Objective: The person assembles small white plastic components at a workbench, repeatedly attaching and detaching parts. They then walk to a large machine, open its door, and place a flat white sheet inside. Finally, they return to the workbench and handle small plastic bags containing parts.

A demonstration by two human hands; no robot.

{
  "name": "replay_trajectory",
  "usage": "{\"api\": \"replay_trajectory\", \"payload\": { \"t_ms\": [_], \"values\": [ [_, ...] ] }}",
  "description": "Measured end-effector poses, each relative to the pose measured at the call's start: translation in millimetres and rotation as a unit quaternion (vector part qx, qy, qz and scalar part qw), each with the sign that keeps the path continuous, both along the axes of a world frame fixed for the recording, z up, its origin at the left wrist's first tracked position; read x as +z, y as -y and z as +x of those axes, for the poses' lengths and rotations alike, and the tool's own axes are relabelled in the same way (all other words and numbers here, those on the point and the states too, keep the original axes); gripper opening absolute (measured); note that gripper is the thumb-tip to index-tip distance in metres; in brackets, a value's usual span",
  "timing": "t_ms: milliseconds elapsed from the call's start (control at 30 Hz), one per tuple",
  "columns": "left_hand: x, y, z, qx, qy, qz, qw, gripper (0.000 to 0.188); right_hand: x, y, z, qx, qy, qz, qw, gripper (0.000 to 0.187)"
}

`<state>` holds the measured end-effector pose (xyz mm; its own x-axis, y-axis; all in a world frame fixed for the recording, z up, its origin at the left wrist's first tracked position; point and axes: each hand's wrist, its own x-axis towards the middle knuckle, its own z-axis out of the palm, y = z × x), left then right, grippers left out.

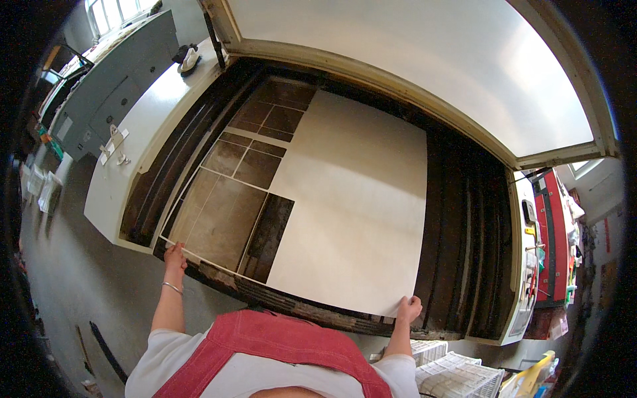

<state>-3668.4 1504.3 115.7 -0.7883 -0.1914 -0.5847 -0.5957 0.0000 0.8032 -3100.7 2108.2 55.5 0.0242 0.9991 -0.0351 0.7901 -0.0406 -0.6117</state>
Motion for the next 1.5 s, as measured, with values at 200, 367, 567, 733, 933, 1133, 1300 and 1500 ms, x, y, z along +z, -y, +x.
{"api": "replay_trajectory", "payload": {
  "t_ms": [200,367,567,733,933,1133,1300,1500],
  "values": [
    [-10.0,5.8,8.6,-0.007,0.008,0.049,0.999,0.025,1.9,1.6,-0.4,-0.015,0.039,0.077,0.996,0.037],
    [-15.9,5.7,7.6,0.0,0.02,0.058,0.998,0.025,2.4,0.9,3.6,-0.007,0.028,-0.018,0.999,0.043],
    [-22.4,5.7,8.4,-0.001,0.021,0.045,0.999,0.025,5.8,1.9,2.0,0.001,0.044,-0.006,0.999,0.045],
    [-39.0,13.4,4.9,0.013,0.007,0.07,0.997,0.028,9.3,7.1,-4.5,-0.001,0.056,0.003,0.998,0.045],
    [-22.7,-2.6,22.4,0.013,0.034,0.065,0.997,0.025,-4.1,10.7,17.7,0.014,0.059,0.008,0.998,0.045],
    [2.7,-29.7,41.6,-0.041,0.028,0.031,0.998,0.029,-0.2,23.5,24.8,-0.001,0.015,-0.026,1.0,0.048],
    [-15.8,-19.0,37.1,-0.038,0.023,0.027,0.999,0.026,14.9,34.8,14.4,0.001,0.037,-0.039,0.999,0.046],
    [-18.3,-22.7,35.0,-0.03,0.015,0.008,0.999,0.026,22.4,39.4,10.5,0.003,0.065,-0.032,0.997,0.042]
  ]
}}
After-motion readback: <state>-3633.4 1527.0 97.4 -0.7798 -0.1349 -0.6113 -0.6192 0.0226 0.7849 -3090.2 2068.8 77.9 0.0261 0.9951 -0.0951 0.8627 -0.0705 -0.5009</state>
